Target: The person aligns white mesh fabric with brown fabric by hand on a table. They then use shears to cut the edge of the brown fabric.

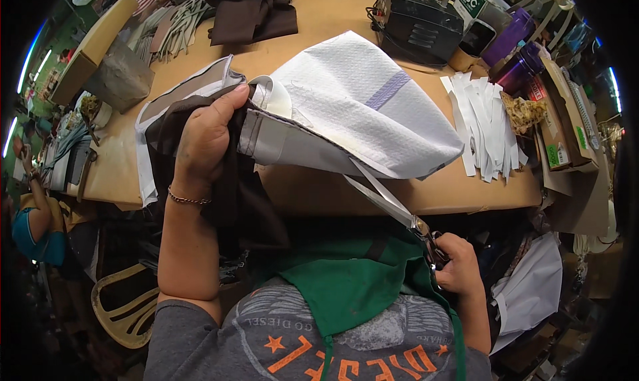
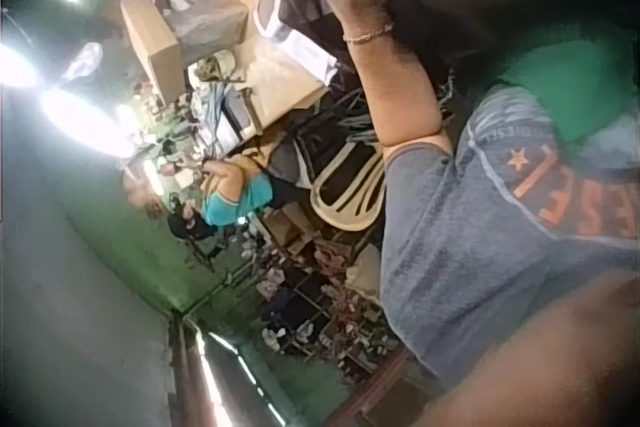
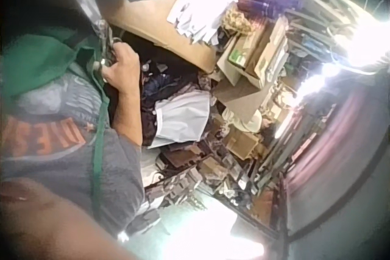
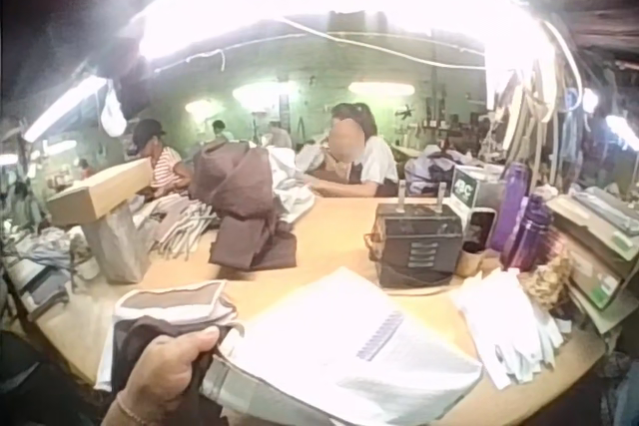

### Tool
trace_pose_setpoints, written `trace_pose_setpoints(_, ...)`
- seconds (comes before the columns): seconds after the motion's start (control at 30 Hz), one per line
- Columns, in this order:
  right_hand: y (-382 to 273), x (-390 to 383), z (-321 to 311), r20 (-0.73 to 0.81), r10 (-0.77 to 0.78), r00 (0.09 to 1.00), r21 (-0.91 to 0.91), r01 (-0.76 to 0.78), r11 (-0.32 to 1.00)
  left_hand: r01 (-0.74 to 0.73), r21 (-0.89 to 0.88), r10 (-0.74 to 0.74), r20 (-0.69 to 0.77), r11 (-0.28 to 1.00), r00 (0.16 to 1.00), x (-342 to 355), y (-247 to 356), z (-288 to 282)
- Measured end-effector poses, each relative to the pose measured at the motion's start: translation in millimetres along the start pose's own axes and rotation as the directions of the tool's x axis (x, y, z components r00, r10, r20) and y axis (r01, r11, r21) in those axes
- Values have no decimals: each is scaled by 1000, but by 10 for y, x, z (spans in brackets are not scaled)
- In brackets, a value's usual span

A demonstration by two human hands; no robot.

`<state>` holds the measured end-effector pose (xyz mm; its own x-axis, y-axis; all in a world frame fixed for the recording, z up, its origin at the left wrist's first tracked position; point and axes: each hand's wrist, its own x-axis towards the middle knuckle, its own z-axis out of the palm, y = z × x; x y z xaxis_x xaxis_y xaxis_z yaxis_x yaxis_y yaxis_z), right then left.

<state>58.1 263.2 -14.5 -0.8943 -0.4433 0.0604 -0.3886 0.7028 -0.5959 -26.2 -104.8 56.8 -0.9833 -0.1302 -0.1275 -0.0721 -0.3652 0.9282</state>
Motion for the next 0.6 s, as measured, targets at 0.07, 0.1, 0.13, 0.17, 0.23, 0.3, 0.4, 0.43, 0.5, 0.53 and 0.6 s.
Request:
trace_pose_setpoints(0.07, -10, -6, -2, 5, 12, 1000, -5, -12, 1000, 5, -12, -5, 8, 1000, 1000, 5, 3, -17)
trace_pose_setpoints(0.1, -16, -14, -8, 7, 21, 1000, -10, -21, 1000, 10, -20, -9, 15, 1000, 1000, 11, 0, -19)
trace_pose_setpoints(0.13, -15, -15, -8, 4, 30, 1000, 7, -30, 1000, 19, -21, -18, 27, 1000, 999, 9, 6, -18)
trace_pose_setpoints(0.17, -13, -8, -6, 2, 38, 999, 24, -38, 999, 27, -22, -27, 39, 999, 999, 2, 17, -15)
trace_pose_setpoints(0.23, -18, 8, -3, -3, 47, 999, 51, -47, 998, 30, -23, -29, 41, 999, 999, 4, 13, -12)
trace_pose_setpoints(0.3, -34, 21, 4, -8, 49, 999, 73, -48, 996, 20, -20, -19, 23, 1000, 1000, 13, -1, -16)
trace_pose_setpoints(0.4, -9, 4, -10, 12, 13, 1000, 49, -14, 999, 43, -14, -42, 69, 999, 997, 12, 2, -51)
trace_pose_setpoints(0.43, -13, 8, -11, 16, 16, 1000, 49, -16, 999, 40, -21, -39, 50, 999, 998, 12, -2, -55)
trace_pose_setpoints(0.5, -27, 12, -13, 24, 23, 999, 48, -24, 999, 36, -37, -36, 15, 999, 999, 19, -17, -54)
trace_pose_setpoints(0.53, -34, 18, -10, 18, 32, 999, 61, -33, 998, 38, -39, -37, 19, 999, 999, 18, -20, -59)
trace_pose_setpoints(0.6, -43, 30, -2, 8, 51, 999, 88, -52, 995, 40, -42, -39, 26, 998, 999, 14, -20, -70)
